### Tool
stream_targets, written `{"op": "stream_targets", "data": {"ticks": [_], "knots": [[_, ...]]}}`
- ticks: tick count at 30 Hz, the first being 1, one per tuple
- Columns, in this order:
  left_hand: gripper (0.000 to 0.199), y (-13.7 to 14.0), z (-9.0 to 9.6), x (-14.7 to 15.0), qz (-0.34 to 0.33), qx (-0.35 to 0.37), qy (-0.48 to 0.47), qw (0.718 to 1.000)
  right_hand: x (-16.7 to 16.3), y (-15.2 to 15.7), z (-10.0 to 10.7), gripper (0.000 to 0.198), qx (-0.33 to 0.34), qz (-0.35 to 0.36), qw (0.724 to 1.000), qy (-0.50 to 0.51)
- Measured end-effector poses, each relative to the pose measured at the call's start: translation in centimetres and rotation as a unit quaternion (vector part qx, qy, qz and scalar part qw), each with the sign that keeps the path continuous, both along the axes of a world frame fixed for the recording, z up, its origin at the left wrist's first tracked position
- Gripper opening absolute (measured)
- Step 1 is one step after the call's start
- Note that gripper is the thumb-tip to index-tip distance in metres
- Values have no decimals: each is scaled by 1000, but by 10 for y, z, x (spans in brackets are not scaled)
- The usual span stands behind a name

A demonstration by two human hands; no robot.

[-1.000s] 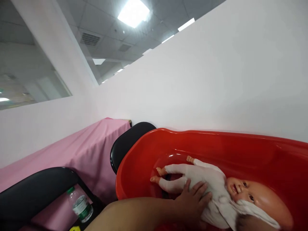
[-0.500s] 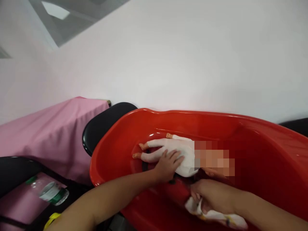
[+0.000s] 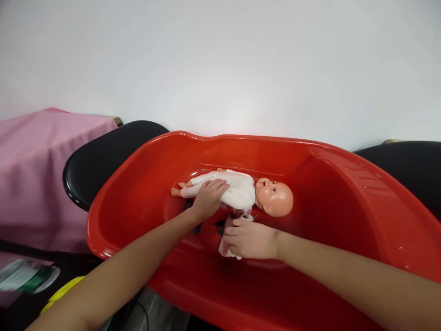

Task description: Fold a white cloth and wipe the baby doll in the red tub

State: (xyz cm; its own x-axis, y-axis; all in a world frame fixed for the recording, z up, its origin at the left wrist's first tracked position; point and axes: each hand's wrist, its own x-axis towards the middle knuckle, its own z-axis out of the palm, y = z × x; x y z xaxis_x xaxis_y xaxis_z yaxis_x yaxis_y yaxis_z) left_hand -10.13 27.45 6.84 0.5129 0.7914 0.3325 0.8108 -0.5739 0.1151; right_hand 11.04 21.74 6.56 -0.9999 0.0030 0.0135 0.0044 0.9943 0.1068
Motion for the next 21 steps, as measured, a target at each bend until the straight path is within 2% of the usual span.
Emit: {"op": "stream_targets", "data": {"ticks": [2,4,7,10,14,18,21], "knots": [[39,3,2,-3,10,1,-11,1000,-24,12,-4,21,44,77,996,3],[40,5,1,-5,15,7,-16,1000,-41,25,-15,21,59,94,994,-13],[40,6,0,-6,8,22,-13,1000,-46,36,-38,20,57,21,998,-10],[36,6,0,-6,0,30,-10,1000,-29,37,-52,34,37,-43,998,19],[31,5,1,-4,3,30,-18,999,-7,34,-51,17,61,-61,996,8],[31,5,1,-6,7,30,-15,999,-16,38,-47,18,86,23,996,11],[33,6,2,-9,6,33,-8,999,-41,51,-50,22,54,69,996,6]]}}
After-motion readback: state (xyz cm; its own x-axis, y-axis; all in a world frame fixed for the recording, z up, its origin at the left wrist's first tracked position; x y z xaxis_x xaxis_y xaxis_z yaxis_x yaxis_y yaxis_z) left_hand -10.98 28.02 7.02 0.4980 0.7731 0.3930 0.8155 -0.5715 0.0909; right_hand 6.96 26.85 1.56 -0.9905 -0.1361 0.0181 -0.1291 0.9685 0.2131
